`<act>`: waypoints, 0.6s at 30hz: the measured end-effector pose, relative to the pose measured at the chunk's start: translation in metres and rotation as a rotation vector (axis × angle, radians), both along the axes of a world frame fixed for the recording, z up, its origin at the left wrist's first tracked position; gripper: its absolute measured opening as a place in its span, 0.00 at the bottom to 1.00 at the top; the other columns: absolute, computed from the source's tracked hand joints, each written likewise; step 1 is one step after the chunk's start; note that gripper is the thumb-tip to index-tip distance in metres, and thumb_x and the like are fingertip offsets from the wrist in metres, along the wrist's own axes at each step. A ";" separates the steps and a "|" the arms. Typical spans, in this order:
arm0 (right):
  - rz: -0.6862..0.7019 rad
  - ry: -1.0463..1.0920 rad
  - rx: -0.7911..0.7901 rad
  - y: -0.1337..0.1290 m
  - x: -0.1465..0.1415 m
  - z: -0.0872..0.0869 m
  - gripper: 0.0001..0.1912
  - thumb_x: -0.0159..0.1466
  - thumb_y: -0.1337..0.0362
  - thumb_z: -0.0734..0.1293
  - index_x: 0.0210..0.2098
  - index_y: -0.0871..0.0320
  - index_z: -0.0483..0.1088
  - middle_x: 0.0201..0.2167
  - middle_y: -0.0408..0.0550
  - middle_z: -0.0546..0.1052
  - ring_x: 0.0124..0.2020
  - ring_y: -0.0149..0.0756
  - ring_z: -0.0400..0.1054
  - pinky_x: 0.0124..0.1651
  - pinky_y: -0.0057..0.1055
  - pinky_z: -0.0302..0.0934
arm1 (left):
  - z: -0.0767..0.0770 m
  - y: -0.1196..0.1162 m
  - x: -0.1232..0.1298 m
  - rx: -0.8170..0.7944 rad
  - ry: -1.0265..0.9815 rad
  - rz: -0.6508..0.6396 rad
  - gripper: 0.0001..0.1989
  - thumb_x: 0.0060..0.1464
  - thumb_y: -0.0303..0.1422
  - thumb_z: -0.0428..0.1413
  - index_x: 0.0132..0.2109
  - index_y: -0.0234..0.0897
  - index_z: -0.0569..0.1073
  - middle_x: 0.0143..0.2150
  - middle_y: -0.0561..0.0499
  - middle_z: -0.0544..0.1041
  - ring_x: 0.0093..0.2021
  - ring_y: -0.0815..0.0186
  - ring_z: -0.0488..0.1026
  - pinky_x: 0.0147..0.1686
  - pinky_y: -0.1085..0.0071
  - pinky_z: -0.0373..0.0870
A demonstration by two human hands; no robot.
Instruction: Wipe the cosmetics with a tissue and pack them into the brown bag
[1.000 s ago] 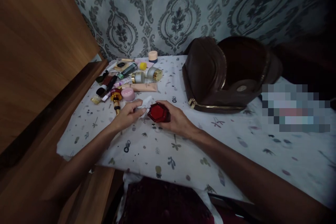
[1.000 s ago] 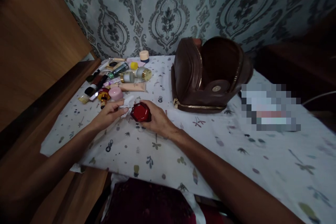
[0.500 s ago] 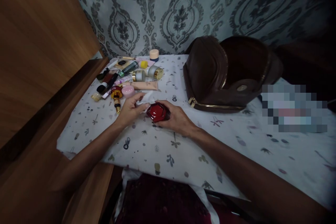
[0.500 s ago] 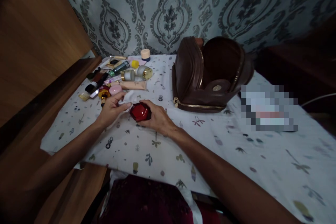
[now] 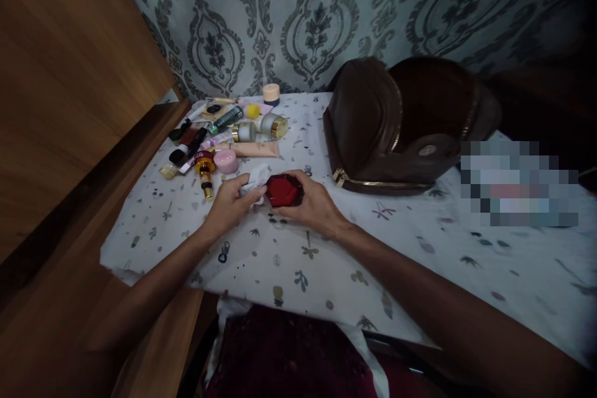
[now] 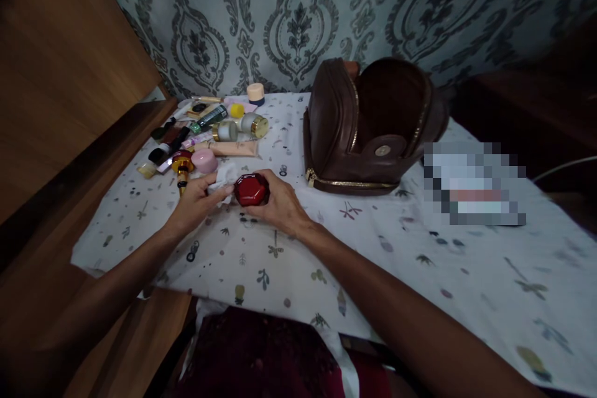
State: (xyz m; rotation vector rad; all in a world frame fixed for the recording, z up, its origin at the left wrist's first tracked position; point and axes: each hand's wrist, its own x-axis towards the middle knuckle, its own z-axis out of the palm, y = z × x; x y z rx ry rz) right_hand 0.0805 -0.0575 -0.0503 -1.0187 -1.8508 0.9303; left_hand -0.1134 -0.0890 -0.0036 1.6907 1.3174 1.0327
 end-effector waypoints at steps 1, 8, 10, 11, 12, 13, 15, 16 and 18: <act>-0.009 0.017 -0.002 0.001 0.000 -0.001 0.32 0.48 0.58 0.77 0.50 0.56 0.67 0.42 0.48 0.77 0.42 0.42 0.73 0.47 0.38 0.68 | -0.001 -0.001 0.000 -0.009 0.015 -0.009 0.18 0.56 0.47 0.56 0.33 0.35 0.70 0.29 0.54 0.70 0.30 0.68 0.65 0.30 0.74 0.63; -0.067 0.097 -0.058 0.007 -0.001 -0.006 0.33 0.47 0.56 0.77 0.50 0.57 0.68 0.41 0.49 0.79 0.41 0.43 0.74 0.47 0.38 0.69 | -0.011 -0.012 0.003 -0.019 0.037 -0.087 0.16 0.61 0.44 0.51 0.38 0.34 0.71 0.35 0.50 0.74 0.38 0.63 0.70 0.39 0.70 0.67; -0.083 0.110 -0.076 0.006 -0.001 -0.004 0.31 0.47 0.54 0.77 0.48 0.57 0.69 0.41 0.50 0.79 0.42 0.43 0.74 0.47 0.39 0.69 | -0.009 -0.015 0.004 0.063 0.143 -0.059 0.14 0.61 0.41 0.51 0.41 0.34 0.71 0.37 0.48 0.75 0.39 0.62 0.71 0.41 0.69 0.67; -0.084 0.116 -0.086 0.005 -0.001 -0.002 0.30 0.48 0.53 0.77 0.47 0.58 0.69 0.41 0.50 0.79 0.42 0.43 0.74 0.47 0.39 0.69 | -0.007 -0.016 0.005 0.114 0.213 -0.035 0.12 0.61 0.39 0.51 0.42 0.34 0.71 0.38 0.48 0.75 0.39 0.62 0.71 0.41 0.69 0.67; -0.081 0.123 -0.098 0.004 -0.001 0.000 0.29 0.48 0.52 0.77 0.46 0.57 0.70 0.41 0.50 0.79 0.42 0.43 0.74 0.47 0.39 0.69 | -0.005 -0.016 0.005 0.168 0.283 -0.005 0.11 0.61 0.37 0.51 0.43 0.34 0.71 0.39 0.49 0.75 0.39 0.62 0.71 0.41 0.69 0.67; -0.078 0.128 -0.108 0.004 -0.001 0.001 0.29 0.48 0.52 0.77 0.45 0.57 0.70 0.41 0.50 0.80 0.42 0.43 0.74 0.47 0.39 0.69 | -0.003 -0.016 0.006 0.219 0.349 0.024 0.09 0.60 0.36 0.52 0.44 0.35 0.71 0.39 0.49 0.76 0.39 0.62 0.71 0.41 0.69 0.67; -0.073 0.131 -0.121 0.003 -0.001 0.003 0.29 0.48 0.52 0.77 0.46 0.57 0.70 0.40 0.50 0.80 0.42 0.44 0.74 0.48 0.40 0.69 | -0.001 -0.016 0.006 0.303 0.461 0.056 0.07 0.61 0.33 0.51 0.44 0.37 0.69 0.39 0.50 0.76 0.39 0.63 0.72 0.40 0.70 0.67; -0.076 0.127 -0.121 0.003 -0.001 0.003 0.29 0.48 0.53 0.77 0.46 0.58 0.70 0.41 0.51 0.80 0.43 0.44 0.74 0.48 0.40 0.69 | 0.000 -0.016 0.007 0.337 0.503 0.050 0.06 0.61 0.32 0.51 0.44 0.38 0.69 0.39 0.50 0.75 0.38 0.63 0.72 0.39 0.70 0.67; -0.081 0.108 -0.114 0.003 -0.001 0.004 0.30 0.48 0.53 0.77 0.47 0.59 0.70 0.41 0.52 0.80 0.43 0.45 0.74 0.48 0.41 0.68 | 0.000 -0.016 0.008 0.385 0.568 0.005 0.05 0.64 0.32 0.48 0.43 0.38 0.68 0.37 0.50 0.75 0.37 0.64 0.72 0.37 0.71 0.66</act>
